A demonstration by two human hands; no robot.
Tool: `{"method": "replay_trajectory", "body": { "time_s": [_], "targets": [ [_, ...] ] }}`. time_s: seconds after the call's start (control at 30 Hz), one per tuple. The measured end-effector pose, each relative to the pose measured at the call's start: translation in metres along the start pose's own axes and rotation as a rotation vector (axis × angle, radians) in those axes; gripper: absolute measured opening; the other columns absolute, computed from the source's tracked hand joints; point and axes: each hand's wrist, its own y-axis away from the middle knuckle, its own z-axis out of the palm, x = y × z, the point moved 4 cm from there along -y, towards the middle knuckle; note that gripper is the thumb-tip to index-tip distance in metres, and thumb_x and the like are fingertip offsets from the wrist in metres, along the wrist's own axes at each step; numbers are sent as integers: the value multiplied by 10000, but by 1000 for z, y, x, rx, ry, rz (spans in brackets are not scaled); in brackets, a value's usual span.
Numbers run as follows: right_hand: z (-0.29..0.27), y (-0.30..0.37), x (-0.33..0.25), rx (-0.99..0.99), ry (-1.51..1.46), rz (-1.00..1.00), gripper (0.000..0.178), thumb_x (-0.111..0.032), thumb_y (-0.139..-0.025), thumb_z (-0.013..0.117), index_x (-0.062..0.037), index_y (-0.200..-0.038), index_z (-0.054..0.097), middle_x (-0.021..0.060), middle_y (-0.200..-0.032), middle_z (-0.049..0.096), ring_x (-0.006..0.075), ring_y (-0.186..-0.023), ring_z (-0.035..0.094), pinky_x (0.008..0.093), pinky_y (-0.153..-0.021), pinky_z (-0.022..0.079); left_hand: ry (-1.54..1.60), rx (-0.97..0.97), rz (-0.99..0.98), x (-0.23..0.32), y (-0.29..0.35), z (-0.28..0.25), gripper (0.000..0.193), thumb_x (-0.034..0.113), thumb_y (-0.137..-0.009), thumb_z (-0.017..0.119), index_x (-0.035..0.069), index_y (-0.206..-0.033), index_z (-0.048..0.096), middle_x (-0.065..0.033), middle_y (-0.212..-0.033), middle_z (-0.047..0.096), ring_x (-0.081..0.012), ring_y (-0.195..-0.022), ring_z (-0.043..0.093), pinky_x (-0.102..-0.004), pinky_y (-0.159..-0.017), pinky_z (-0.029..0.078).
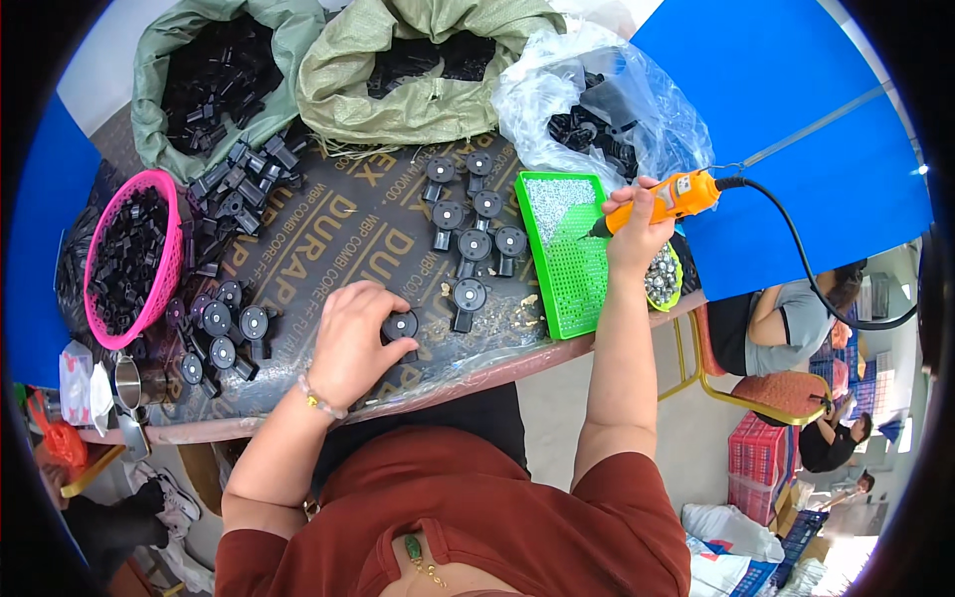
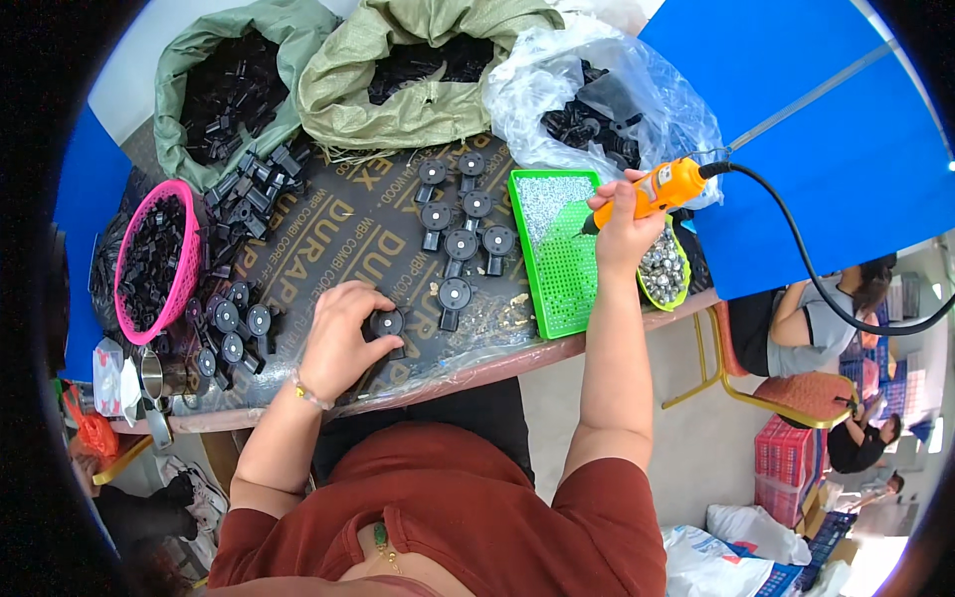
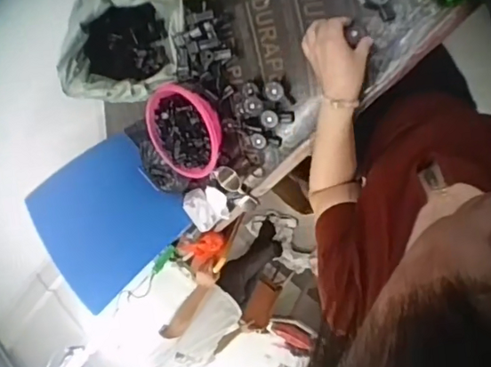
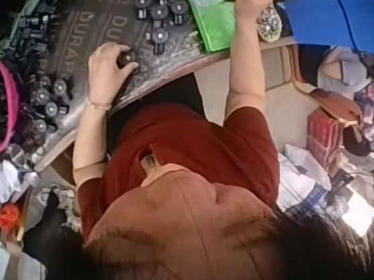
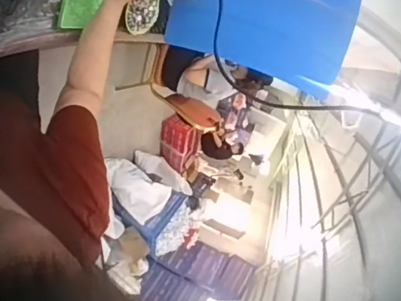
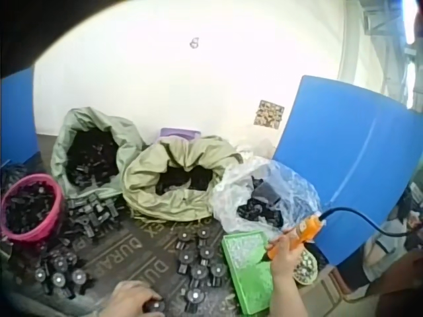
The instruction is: Assembling small plastic toy or device components using an electric screwdriver.
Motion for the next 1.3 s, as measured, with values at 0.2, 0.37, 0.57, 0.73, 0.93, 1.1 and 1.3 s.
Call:
{"method": "replay_trajectory", "body": {
  "time_s": [0.2,0.37,0.57,0.73,0.93,1.1,1.3],
  "targets": [
    [-1,2,1,17,-67,20,365,-273,-957,664,-1,-1127,491,71,-777,623,146,-601,622,263,-593,524,32,24,71,-10,5,10,470,190,-624,872,76,-1030,665,-85,-1091,666,-305,-1165,563,-440,-1018,391],
    [0,2,0,1,-51,-15,363,-271,-959,662,-1,-1132,493,70,-780,624,144,-605,622,258,-593,520,59,67,31,-10,5,9,559,248,-597,893,85,-1080,663,-91,-1124,663,-319,-1210,540,-443,-1040,382],
    [-2,4,1,16,-52,14,359,-262,-961,658,4,-1136,491,72,-779,626,142,-609,618,267,-600,517,39,24,23,-13,7,10,569,325,-633,869,96,-1115,671,-95,-1145,663,-313,-1239,521,-459,-1063,352],
    [-7,4,-5,23,-82,-34,354,-245,-960,655,6,-1143,485,87,-791,641,157,-612,622,274,-607,518,12,35,23,-12,8,10,538,307,-641,864,96,-1099,675,-90,-1128,671,-306,-1232,527,-452,-1061,354],
    [31,35,-66,-84,-288,-113,535,-471,-922,661,-21,-1155,491,119,-774,630,198,-599,605,310,-567,524,39,35,19,-16,8,14,493,280,-665,856,102,-1088,674,-95,-1114,670,-301,-1212,542,-441,-1060,357],
    [107,106,-87,-373,-382,124,718,-661,-820,670,-67,-1173,477,121,-777,621,221,-594,600,325,-521,519,42,61,-1,-19,10,15,486,285,-664,857,111,-1083,685,-83,-1102,668,-295,-1210,542,-445,-1065,346],
    [147,133,-80,-508,-442,235,702,-601,-820,716,-51,-1176,465,143,-780,640,229,-603,626,330,-570,550,76,88,32,-23,10,20,501,279,-641,862,118,-1082,689,-65,-1065,664,-286,-1213,533,-440,-1064,337]
  ]
}}
